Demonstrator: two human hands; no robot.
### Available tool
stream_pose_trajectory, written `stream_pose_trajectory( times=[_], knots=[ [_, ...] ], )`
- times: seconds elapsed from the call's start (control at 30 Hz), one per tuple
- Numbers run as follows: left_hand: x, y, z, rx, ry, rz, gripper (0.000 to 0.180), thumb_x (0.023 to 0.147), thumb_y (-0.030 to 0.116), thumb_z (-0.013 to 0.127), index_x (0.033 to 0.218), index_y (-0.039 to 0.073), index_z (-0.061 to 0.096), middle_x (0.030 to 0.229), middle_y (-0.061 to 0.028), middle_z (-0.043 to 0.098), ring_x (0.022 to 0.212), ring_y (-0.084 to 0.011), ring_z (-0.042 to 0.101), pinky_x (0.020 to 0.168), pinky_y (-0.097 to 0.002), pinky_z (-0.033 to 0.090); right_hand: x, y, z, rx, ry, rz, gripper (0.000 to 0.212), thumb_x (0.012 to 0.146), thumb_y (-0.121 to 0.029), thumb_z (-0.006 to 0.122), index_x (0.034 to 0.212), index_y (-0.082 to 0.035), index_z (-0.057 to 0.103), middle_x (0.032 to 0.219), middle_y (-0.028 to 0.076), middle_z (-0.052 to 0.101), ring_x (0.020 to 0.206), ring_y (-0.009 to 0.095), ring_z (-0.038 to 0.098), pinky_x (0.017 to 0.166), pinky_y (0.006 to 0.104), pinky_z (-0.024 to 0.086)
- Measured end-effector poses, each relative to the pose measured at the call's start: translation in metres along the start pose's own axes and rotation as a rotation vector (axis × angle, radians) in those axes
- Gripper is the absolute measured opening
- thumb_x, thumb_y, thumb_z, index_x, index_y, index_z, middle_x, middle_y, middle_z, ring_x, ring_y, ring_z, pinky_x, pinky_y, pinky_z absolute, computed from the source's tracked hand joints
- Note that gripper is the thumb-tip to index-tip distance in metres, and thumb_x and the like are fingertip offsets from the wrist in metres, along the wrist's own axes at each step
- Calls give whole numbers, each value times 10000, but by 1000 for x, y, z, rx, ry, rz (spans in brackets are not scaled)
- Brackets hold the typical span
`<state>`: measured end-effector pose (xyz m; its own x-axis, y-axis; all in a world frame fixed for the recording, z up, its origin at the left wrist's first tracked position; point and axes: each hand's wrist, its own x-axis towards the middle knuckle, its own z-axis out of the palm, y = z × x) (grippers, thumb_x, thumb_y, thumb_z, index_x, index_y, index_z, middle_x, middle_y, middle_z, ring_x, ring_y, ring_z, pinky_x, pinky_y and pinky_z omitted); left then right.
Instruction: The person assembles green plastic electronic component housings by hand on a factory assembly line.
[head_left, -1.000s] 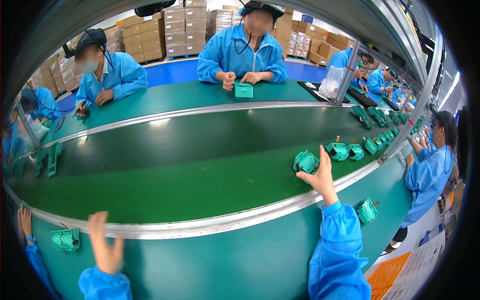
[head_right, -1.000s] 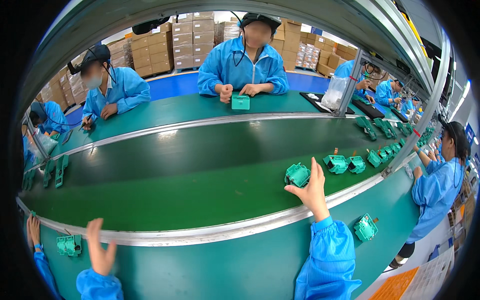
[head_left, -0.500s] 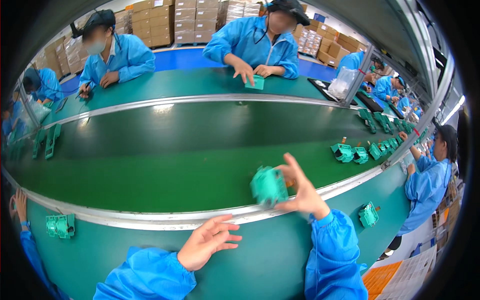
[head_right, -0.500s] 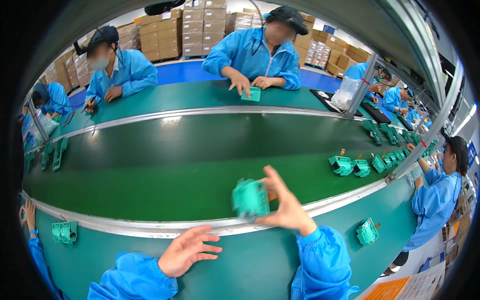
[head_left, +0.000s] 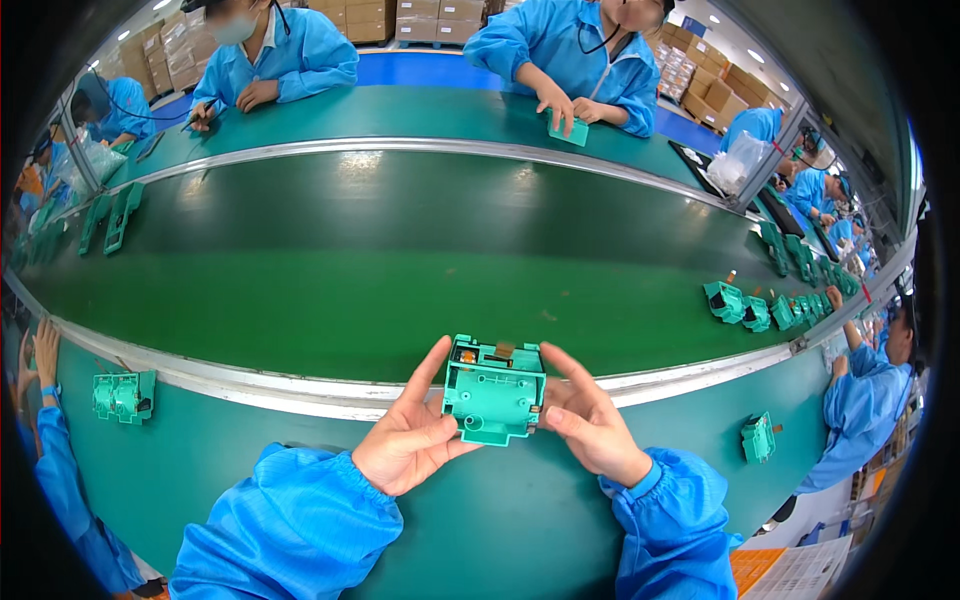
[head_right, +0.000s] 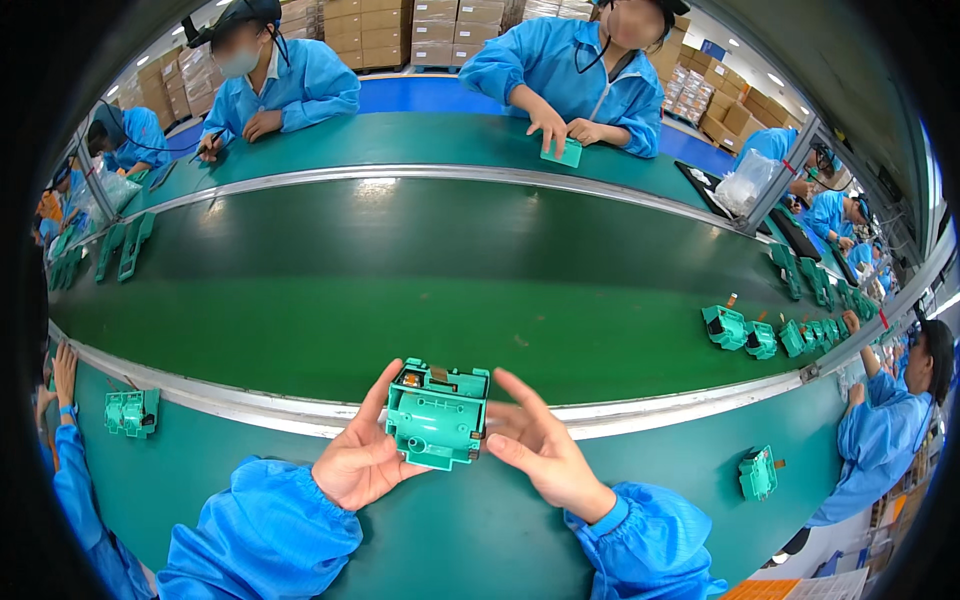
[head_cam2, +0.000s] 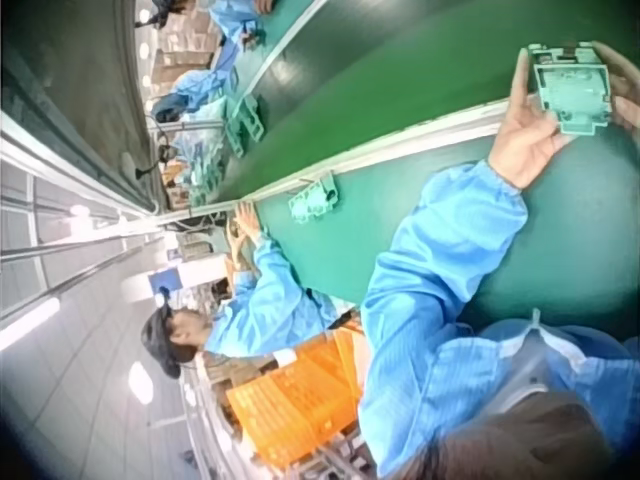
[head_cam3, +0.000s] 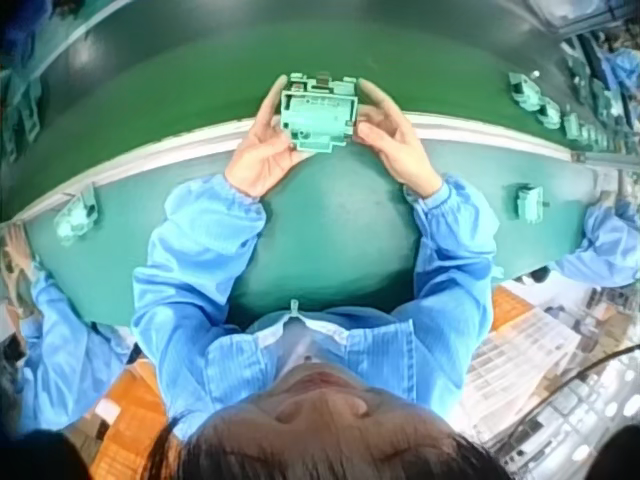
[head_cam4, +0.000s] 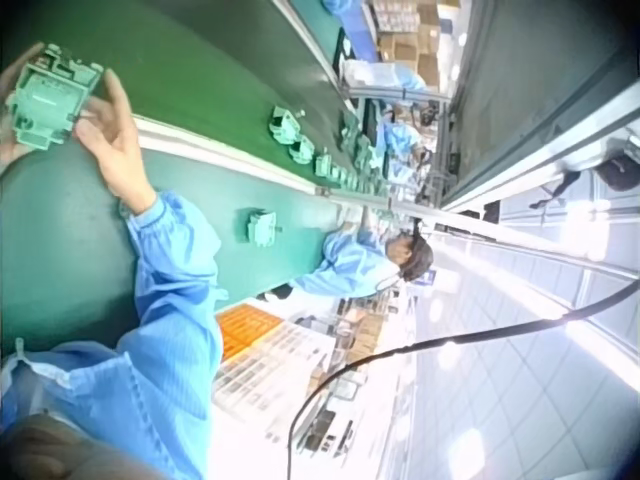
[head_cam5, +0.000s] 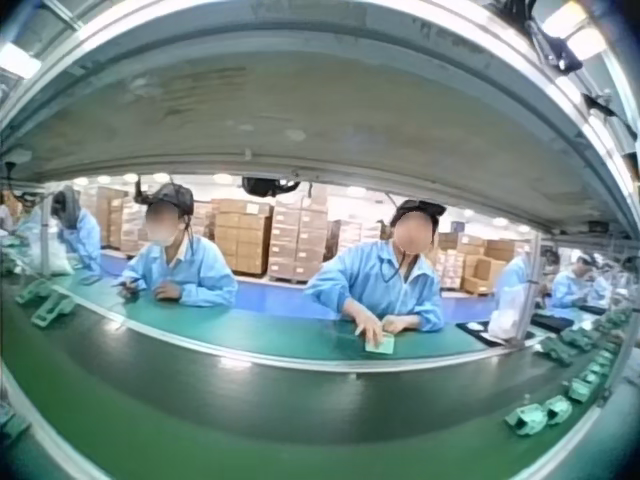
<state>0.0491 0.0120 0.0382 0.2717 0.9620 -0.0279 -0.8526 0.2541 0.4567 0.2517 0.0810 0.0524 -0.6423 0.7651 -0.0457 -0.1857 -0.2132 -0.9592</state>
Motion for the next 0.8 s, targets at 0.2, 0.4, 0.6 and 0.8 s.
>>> stream_pose_trajectory(
  times=[0.2,0.4,0.6,0.8],
  knots=[
    [-2,0,2,140,26,-1,724,850,16,468,1379,245,29,1325,-135,289,1209,-260,355,979,-433,349,-3,8,12,102,-34,-13,652,818,-7,538,1354,-29,167,1207,171,436,1078,231,463,926,359,356],
    [-1,3,-3,151,89,-7,665,836,21,471,1380,177,122,1310,-138,316,1168,-246,400,945,-386,382,-2,10,6,148,-7,-17,633,821,-31,542,1346,-8,190,1229,183,425,1115,244,442,955,361,329],
    [-1,-1,-4,260,133,50,649,808,-8,504,1364,148,206,1252,-135,392,1120,-223,445,898,-375,418,-1,11,5,143,-22,-23,646,820,-37,547,1349,-8,177,1247,191,412,1126,251,434,966,363,320],
    [-2,-4,-5,291,156,91,673,765,-67,533,1347,131,257,1213,-134,429,1065,-237,490,858,-400,452,-3,13,5,135,-28,-25,666,806,-17,558,1350,-8,174,1249,196,408,1121,247,439,957,358,334]
  ],
)
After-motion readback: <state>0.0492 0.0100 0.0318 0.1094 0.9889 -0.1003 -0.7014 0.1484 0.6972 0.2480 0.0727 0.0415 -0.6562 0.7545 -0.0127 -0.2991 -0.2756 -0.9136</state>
